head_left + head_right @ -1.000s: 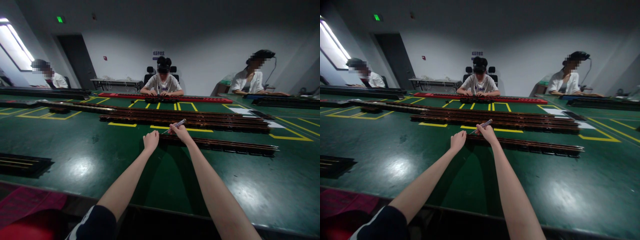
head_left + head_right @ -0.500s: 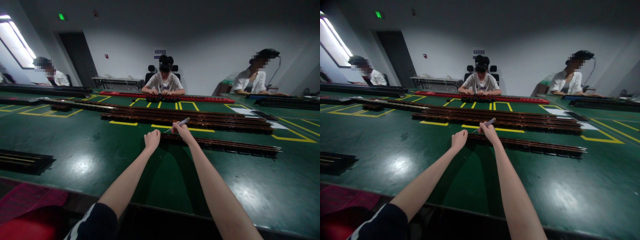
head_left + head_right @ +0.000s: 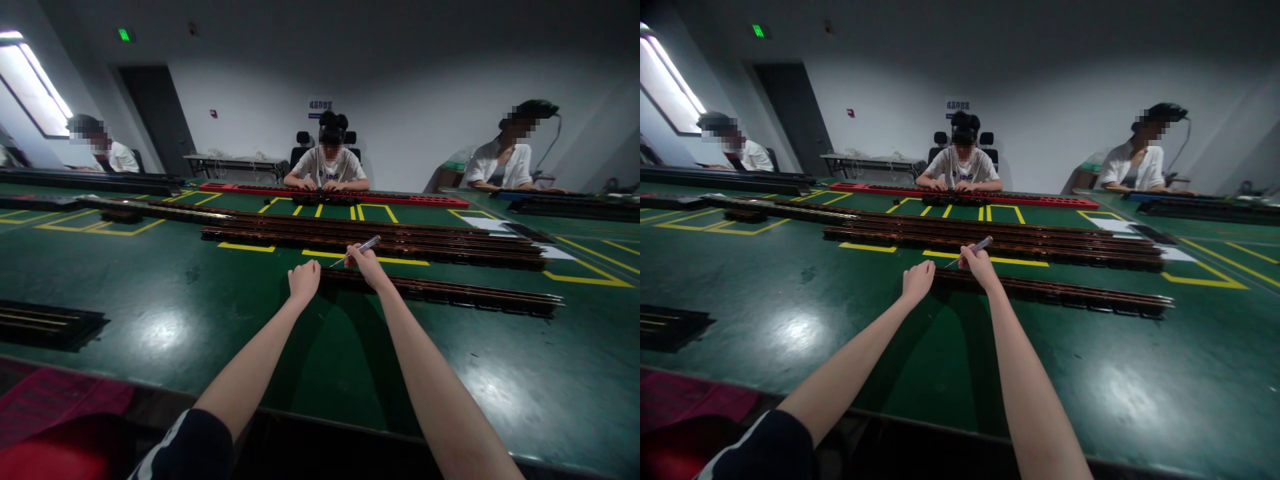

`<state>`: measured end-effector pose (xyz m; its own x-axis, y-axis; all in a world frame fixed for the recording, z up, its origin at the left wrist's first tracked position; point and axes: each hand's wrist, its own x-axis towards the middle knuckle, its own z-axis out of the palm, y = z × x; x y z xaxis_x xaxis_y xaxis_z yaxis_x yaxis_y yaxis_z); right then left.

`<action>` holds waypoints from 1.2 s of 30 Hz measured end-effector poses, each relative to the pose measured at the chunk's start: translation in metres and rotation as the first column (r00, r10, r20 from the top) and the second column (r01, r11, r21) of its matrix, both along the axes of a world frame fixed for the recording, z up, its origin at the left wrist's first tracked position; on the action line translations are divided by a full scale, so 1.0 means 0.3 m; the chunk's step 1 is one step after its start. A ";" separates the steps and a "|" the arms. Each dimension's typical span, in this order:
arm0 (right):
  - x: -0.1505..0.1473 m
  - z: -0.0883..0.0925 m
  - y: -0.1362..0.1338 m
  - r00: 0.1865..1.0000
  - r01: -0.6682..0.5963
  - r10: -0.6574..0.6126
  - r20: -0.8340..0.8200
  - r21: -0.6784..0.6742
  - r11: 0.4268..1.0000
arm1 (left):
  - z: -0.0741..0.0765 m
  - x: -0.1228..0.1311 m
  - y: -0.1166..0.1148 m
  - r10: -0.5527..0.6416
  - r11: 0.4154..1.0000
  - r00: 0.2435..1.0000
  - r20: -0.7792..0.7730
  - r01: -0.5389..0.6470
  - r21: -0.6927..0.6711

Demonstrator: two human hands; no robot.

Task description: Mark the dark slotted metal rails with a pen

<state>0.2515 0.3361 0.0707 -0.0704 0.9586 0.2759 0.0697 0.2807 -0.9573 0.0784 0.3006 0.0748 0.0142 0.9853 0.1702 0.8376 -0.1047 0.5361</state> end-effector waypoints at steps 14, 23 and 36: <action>-0.009 0.006 -0.016 0.997 -0.029 0.027 0.066 0.032 0.999 | -0.006 0.002 0.001 0.040 0.999 0.996 0.084 -0.038 -0.018; -0.031 0.021 -0.044 0.998 -0.024 0.023 0.066 0.025 0.999 | -0.025 -0.004 0.007 0.080 0.997 0.993 0.089 -0.081 0.014; 0.053 0.023 -0.063 1.000 0.008 -0.008 0.003 -0.001 1.000 | -0.007 -0.007 -0.003 0.016 0.995 0.999 0.041 -0.020 0.100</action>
<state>0.2674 0.3171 0.0778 -0.0639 0.9594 0.2747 0.0744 0.2790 -0.9574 0.0762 0.2996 0.0726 -0.0122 0.9632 0.2684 0.8180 -0.1448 0.5567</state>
